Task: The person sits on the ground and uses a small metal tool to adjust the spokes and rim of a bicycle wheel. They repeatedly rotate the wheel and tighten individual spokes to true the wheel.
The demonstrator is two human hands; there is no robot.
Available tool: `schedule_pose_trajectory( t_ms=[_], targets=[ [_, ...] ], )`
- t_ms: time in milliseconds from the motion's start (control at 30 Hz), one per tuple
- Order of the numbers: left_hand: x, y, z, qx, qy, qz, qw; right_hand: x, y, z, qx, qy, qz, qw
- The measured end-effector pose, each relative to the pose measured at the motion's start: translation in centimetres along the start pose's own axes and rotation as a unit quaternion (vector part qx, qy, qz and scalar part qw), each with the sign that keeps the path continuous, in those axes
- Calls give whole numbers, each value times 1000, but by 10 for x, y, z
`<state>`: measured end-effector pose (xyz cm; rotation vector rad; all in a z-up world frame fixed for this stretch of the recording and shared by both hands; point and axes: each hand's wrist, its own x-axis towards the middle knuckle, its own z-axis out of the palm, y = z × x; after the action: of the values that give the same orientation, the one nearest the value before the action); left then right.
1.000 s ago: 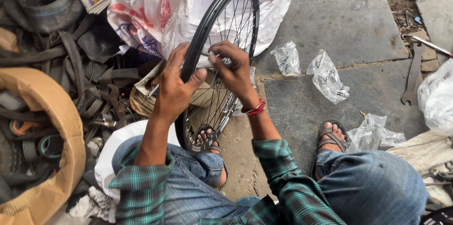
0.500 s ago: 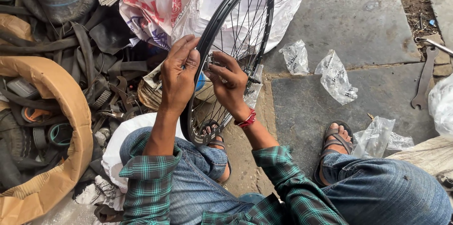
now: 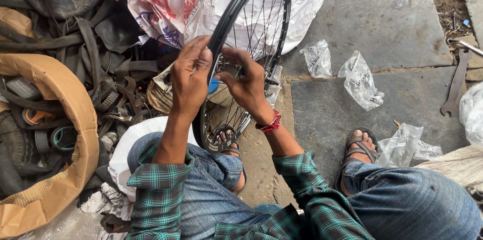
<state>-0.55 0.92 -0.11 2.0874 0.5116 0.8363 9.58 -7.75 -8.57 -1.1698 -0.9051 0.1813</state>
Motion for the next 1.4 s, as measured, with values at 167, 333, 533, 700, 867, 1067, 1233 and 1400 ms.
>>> schedule_pose_trajectory(
  t_ms=[167, 333, 533, 700, 867, 1067, 1233, 1400],
  targets=[
    [-1, 2, 3, -69, 10, -115, 991, 11, -14, -6, -103, -27, -46, 993],
    [-3, -2, -2, -24, 29, -46, 998, 16, -14, 2, -149, -37, -73, 985],
    [-4, -6, -1, 3, 39, -83, 996, 13, -3, 11, -182, 17, -88, 979],
    [-2, -10, -2, 12, 28, -6, 1000, 4, 1, 16, -208, 69, -115, 969],
    [-1, -11, -1, -17, 24, -32, 999, 2, 0, 17, -218, 81, -138, 963],
    [-1, -9, -3, -27, 13, -43, 999, 0, -4, 14, -238, 61, -128, 961],
    [2, -12, -5, 37, 30, -15, 999, -4, -5, 2, -169, 3, -69, 983],
    [1, -17, -11, 59, 39, -22, 997, 0, -2, -12, -45, -163, -25, 985]
  ],
)
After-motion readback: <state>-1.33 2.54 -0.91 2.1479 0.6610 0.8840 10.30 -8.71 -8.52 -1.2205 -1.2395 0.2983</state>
